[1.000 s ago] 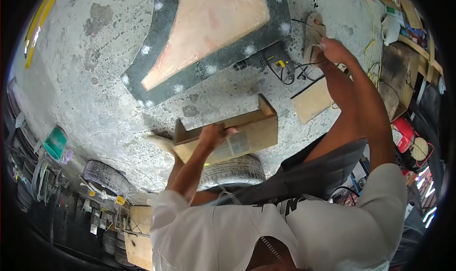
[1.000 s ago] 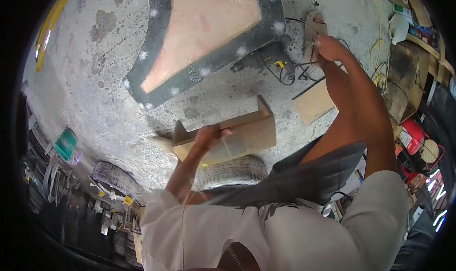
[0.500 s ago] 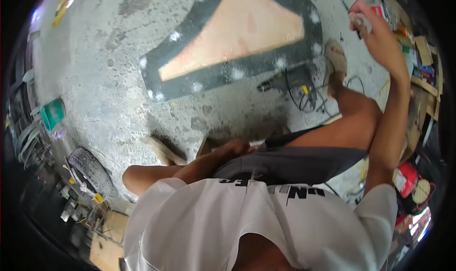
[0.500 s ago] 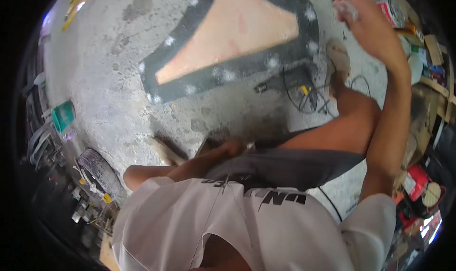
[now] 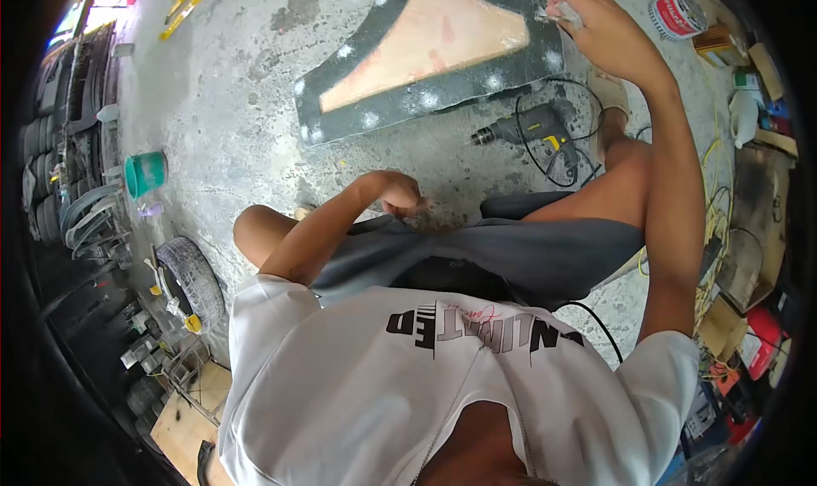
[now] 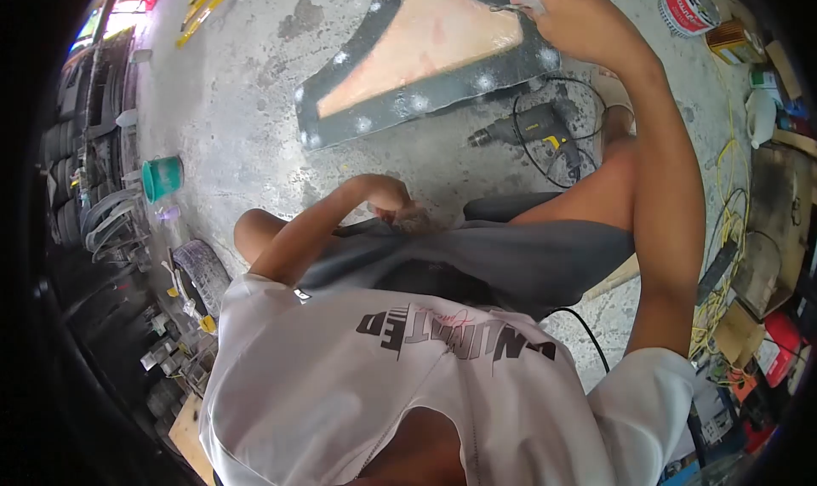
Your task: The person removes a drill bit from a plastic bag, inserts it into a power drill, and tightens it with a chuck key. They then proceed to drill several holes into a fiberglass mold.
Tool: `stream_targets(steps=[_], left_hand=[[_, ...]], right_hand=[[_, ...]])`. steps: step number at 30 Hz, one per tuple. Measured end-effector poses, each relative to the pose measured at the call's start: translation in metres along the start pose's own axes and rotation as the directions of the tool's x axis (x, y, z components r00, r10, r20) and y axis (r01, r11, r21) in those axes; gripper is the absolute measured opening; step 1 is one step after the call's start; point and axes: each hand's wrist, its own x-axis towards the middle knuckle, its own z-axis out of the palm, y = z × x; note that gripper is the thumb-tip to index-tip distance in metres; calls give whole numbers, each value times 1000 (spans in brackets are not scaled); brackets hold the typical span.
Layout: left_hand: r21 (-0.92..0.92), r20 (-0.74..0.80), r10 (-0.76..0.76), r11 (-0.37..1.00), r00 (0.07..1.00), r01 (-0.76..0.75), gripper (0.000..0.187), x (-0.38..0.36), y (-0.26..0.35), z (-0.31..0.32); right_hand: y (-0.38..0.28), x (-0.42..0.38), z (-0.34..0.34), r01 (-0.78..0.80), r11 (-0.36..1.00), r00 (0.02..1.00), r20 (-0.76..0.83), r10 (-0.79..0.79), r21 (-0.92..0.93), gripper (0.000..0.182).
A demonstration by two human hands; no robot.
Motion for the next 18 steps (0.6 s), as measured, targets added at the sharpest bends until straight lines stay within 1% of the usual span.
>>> stream_targets(steps=[1,2,4,5,6,7,8,9,10,11,14,15,16,17,18], left_hand=[[-79,62,-15,997,998,20,65,-4,7,14],[-156,126,-23,987,992,42,70,-7,17,29],[-96,27,-13,995,1000,16,77,-5,41,62],[-61,-25,-1,998,1000,0,81,1,52,66],[-108,71,-119,986,990,127,81,23,53,62],[-148,176,-228,956,958,254,80,56,46,60],[-177,287,-321,908,902,380,80,62,50,60],[-194,273,-263,927,925,321,78,66,51,63],[-212,256,-204,942,945,260,76,48,59,65],[-230,240,-145,952,960,202,74,38,63,67],[-246,105,-99,962,990,122,91,51,62,74],[-271,61,-43,961,997,58,95,51,57,74],[-291,17,15,957,1000,-9,99,26,59,76],[-335,-14,95,937,995,-94,102,19,51,77],[-376,-45,174,909,984,-178,106,13,44,79]], right_hand=[[-3,-6,-1,2,1000,1000,-9,-2,-7,54],[3,-7,4,86,996,993,-76,-85,16,43],[25,-2,20,257,966,945,-218,-245,25,20],[22,-5,19,241,970,948,-221,-228,35,20],[14,-8,18,224,974,953,-219,-208,47,20],[8,-11,18,206,977,959,-212,-189,62,20],[4,-15,18,206,976,963,-192,-190,66,21],[0,-17,18,210,975,966,-167,-196,69,23],[-3,-16,20,217,974,968,-142,-205,72,25],[1,-15,26,264,963,953,-166,-253,45,19],[-6,-17,36,109,993,993,-57,-107,41,15],[-5,-18,44,42,981,999,-40,-35,187,14],[1,-19,62,-31,945,999,-14,38,326,14],[9,-19,84,-102,885,994,18,106,453,15],[19,-22,115,-111,857,987,-44,154,504,15]])
